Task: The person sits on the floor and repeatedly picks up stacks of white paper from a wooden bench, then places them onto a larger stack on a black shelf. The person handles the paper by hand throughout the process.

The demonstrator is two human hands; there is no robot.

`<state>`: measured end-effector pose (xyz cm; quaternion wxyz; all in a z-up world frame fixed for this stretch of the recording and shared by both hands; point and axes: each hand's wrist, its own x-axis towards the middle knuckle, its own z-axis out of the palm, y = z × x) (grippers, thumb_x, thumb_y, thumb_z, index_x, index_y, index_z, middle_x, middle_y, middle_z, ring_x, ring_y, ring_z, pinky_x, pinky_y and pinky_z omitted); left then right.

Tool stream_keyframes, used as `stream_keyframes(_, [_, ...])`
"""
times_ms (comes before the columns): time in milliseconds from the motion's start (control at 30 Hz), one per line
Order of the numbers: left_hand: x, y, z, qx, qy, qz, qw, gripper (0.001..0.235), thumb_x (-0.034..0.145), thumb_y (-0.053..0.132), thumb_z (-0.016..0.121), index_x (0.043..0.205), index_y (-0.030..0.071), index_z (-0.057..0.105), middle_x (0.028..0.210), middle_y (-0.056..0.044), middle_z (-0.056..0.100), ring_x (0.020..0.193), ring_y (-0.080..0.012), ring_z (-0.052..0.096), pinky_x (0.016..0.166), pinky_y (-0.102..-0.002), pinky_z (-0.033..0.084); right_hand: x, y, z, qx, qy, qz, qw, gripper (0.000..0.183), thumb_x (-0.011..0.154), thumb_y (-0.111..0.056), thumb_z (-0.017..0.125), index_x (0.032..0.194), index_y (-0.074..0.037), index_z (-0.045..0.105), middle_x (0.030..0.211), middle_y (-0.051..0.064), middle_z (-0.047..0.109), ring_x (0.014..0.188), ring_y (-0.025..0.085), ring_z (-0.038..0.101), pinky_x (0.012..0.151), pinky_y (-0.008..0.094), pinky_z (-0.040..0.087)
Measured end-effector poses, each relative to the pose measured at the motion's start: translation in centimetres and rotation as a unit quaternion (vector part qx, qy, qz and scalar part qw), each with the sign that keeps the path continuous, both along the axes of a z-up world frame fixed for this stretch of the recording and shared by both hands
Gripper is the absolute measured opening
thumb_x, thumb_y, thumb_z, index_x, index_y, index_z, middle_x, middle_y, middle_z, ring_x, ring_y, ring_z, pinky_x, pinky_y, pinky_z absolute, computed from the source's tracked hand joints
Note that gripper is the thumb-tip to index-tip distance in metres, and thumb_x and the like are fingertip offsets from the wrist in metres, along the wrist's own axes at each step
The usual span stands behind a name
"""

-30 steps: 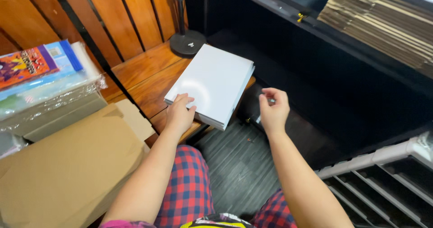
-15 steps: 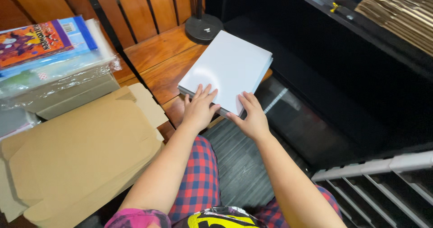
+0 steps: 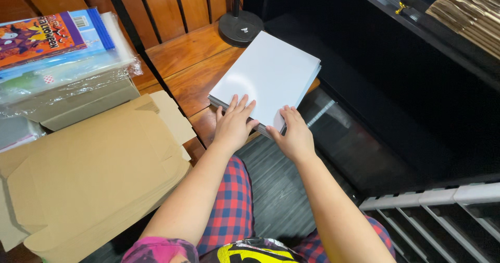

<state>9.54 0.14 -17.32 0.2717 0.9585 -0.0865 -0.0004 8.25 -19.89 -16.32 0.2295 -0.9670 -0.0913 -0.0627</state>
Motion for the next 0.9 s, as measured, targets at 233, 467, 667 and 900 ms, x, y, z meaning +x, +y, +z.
stream_keyframes(233, [-0.2,-0.2,0.6,-0.015,0.012,-0.002,1.0,0.058,0.105,0.039,0.056,0.158,0.018,0.044,0.172,-0.01,0.029,0.161,-0.0322,0.014,0.122,-0.069,0.008,0.4,0.2,-1.2,-0.036,-0.01,0.004,0.999,0.069,0.1,-0.055,0.062,0.144,-0.002,0.057,0.154,0.018,0.054,0.15,0.03,0.043,0.121,0.042,0.039])
stream_keyframes(467, [-0.5,-0.3,1.0,-0.011,0.02,-0.001,1.0,0.059,0.106,0.04,0.054,0.159,0.017,0.043,0.173,-0.01,0.027,0.162,-0.0319,0.013,0.123,-0.069,0.007,0.6,0.4,-2.0,-0.067,-0.038,0.009,0.997,0.065,0.103,-0.05,0.059,0.144,0.0,0.057,0.153,0.021,0.054,0.149,0.031,0.045,0.122,0.04,0.037])
stream_keyframes(667, [-0.4,-0.3,0.7,-0.009,0.01,-0.003,1.0,0.057,0.107,0.04,0.053,0.158,0.015,0.044,0.172,-0.011,0.029,0.161,-0.0324,0.014,0.122,-0.07,0.009,0.7,0.4,-2.2,-0.077,-0.043,0.011,0.996,0.064,0.105,-0.05,0.054,0.143,0.001,0.057,0.151,0.023,0.055,0.148,0.033,0.046,0.122,0.041,0.038])
stream_keyframes(900, [-0.3,-0.4,0.2,-0.018,-0.002,0.0,1.0,0.056,0.108,0.041,0.051,0.156,0.014,0.047,0.17,-0.013,0.033,0.161,-0.0336,0.015,0.121,-0.071,0.008,1.1,0.3,-2.5,-0.095,-0.065,0.017,0.993,0.064,0.108,-0.052,0.048,0.141,0.001,0.06,0.148,0.023,0.058,0.145,0.034,0.05,0.12,0.04,0.04])
